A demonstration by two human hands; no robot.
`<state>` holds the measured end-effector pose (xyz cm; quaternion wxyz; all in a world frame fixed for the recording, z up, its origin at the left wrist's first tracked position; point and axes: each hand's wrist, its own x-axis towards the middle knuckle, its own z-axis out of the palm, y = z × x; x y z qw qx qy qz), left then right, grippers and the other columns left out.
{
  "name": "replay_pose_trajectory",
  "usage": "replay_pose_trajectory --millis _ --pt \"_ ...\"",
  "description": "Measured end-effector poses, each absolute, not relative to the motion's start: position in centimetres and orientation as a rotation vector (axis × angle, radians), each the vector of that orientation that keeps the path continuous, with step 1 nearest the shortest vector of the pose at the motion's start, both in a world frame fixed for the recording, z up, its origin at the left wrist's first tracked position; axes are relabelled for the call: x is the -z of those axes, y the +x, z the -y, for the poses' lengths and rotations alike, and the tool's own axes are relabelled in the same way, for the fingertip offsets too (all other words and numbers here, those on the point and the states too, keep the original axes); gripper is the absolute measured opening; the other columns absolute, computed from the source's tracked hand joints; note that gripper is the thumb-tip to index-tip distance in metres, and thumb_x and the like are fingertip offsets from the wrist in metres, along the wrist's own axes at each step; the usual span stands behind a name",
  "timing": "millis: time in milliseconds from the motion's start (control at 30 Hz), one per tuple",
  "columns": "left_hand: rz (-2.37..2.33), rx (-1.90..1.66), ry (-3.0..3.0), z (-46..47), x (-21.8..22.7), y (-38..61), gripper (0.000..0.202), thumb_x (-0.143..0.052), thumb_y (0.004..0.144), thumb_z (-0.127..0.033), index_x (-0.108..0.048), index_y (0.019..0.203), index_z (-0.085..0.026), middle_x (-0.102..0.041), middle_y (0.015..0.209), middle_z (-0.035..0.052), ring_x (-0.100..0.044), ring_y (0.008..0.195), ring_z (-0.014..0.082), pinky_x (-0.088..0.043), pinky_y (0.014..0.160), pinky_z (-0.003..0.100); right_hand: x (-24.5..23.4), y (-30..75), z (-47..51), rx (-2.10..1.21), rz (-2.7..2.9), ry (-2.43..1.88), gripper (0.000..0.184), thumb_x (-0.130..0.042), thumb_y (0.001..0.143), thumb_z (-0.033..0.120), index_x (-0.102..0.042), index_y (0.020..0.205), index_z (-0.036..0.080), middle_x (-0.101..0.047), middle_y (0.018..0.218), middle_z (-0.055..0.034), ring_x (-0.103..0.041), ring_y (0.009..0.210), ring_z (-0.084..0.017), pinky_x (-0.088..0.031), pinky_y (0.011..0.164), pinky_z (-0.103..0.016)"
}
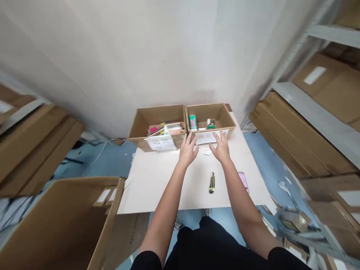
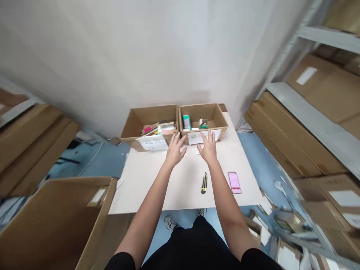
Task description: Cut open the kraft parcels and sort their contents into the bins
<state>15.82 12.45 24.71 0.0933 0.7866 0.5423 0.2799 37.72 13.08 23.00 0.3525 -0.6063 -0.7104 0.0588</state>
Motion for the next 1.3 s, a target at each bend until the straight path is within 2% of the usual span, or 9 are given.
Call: replay_pose_trajectory --millis 367,667,967,1300 --pt "-2.256 -0.836 1.841 0.6 -24.0 -13.1 0.068 -0.063 0.095 -0.030 -0.041 0.159 -0.028 -0.024 0.174 0.0098 -0.017 0.161 0.0370 -0.031 0.127 0.059 -23.4 5.8 -8.9 -0.442 2.280 -1.076 0.071 -0.064 0.092 0.030 -0.042 0.159 0.028 -0.021 0.174 -0.0104 -0.015 0.160 -0.039 -0.030 0.123 -0.065" --pt "-2.630 -0.901 1.368 17.0 -23.3 -31.4 0.064 -0.061 0.097 -0.032 -0.042 0.158 -0.028 -0.022 0.174 0.0105 -0.022 0.160 0.0361 -0.034 0.126 0.055 -22.5 -16.0 1.3 -0.600 2.574 -0.689 0.066 -0.065 0.093 0.026 -0.047 0.157 0.022 -0.022 0.173 -0.0140 -0.016 0.160 -0.039 -0.032 0.125 -0.060" --pt "-2.876 -0.948 0.914 28.1 -21.9 -40.6 0.063 -0.063 0.096 -0.033 -0.045 0.156 -0.027 -0.024 0.174 0.0102 -0.026 0.159 0.0345 -0.034 0.127 0.053 -21.0 -29.6 6.6 -0.706 2.708 -0.334 0.069 -0.064 0.093 0.027 -0.044 0.159 0.027 -0.023 0.173 -0.0100 -0.016 0.161 -0.038 -0.033 0.124 -0.061" --pt "-2.866 -0.781 0.727 27.1 -16.4 -50.2 0.063 -0.061 0.096 -0.032 -0.044 0.157 -0.028 -0.025 0.173 0.0104 -0.027 0.159 0.0350 -0.036 0.125 0.056 -15.0 -43.3 3.3 -0.844 2.797 -0.260 0.067 -0.060 0.095 0.027 -0.043 0.159 0.024 -0.023 0.173 -0.0129 -0.017 0.161 -0.036 -0.033 0.125 -0.059"
